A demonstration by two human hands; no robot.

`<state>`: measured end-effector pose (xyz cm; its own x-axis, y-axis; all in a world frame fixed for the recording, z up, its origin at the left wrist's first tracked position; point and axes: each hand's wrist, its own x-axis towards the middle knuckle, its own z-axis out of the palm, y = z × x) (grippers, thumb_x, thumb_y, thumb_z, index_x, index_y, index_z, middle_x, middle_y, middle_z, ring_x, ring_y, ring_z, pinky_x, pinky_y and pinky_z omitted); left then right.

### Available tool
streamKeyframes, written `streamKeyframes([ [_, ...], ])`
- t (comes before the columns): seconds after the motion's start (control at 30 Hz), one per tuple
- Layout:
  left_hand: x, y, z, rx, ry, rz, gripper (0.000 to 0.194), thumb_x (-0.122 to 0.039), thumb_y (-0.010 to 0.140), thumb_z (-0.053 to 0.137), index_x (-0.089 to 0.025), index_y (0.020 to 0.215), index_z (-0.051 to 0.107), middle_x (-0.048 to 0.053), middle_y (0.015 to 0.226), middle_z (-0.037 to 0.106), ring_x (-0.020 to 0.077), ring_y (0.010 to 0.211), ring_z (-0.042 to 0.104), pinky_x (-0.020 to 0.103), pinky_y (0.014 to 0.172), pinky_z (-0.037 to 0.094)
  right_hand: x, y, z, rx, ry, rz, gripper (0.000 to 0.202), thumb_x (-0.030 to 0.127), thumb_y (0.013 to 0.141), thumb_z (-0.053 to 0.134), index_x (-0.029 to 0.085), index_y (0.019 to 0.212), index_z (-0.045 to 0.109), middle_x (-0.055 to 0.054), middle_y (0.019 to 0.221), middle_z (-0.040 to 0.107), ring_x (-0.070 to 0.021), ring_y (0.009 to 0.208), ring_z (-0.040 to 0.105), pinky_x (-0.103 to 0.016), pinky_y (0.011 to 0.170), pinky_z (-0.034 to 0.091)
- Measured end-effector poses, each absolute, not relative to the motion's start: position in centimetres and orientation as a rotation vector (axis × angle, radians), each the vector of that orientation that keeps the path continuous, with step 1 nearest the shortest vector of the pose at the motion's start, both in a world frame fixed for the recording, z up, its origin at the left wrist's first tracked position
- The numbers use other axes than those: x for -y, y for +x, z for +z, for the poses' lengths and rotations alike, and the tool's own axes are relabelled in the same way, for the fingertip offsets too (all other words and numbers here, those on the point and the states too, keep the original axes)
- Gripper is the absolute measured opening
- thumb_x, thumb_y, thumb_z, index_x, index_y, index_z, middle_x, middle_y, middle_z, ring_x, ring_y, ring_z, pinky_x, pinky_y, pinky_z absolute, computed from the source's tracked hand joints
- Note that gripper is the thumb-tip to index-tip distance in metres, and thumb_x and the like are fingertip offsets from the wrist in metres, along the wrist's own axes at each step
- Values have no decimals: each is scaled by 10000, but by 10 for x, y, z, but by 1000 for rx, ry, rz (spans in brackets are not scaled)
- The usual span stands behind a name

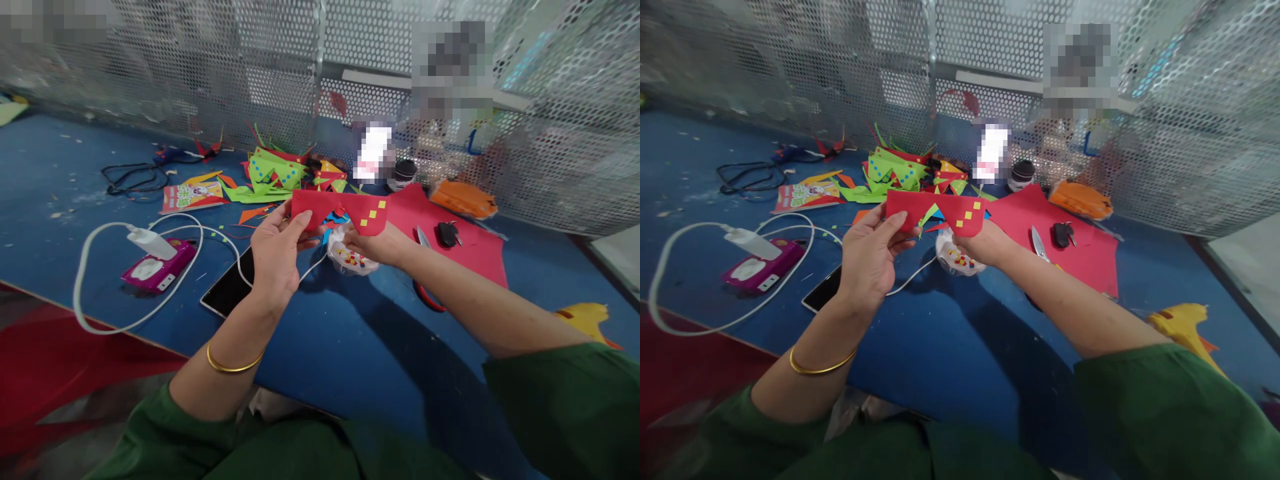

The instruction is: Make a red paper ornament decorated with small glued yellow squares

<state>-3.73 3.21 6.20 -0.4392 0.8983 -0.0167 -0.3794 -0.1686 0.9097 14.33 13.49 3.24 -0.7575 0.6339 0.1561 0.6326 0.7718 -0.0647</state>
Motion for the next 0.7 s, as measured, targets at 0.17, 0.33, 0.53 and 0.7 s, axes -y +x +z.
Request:
streamKeyframes([
  [0.17,-32,-36,64,-1145,684,1750,274,-206,764,758,-178,1034,723,2,771,772,126,594,718,183,500,544,-136,144,33,2949,-964,-31,174,146,889,545,163,844,712,-136,990,711,-236,891,594,-361,737,403],
  [0.33,-32,-35,64,-1125,660,1759,254,-189,749,767,-184,1000,725,-1,767,770,120,576,710,184,491,539,-133,142,37,2965,-995,-15,188,148,887,526,159,874,714,-135,987,713,-227,888,599,-347,736,411],
  [0.53,-31,-35,64,-1122,664,1755,263,-195,744,766,-195,1005,729,-11,745,765,121,582,712,182,490,541,-128,141,38,2855,-1113,54,178,160,866,528,163,872,706,-132,927,712,-224,826,602,-337,675,390],
  [0.7,-31,-37,64,-1124,676,1753,286,-210,728,792,-192,1008,737,-2,770,772,120,599,717,181,508,543,-126,141,38,2668,-1229,133,121,176,823,556,199,814,674,-85,853,715,-210,771,603,-327,657,385],
])
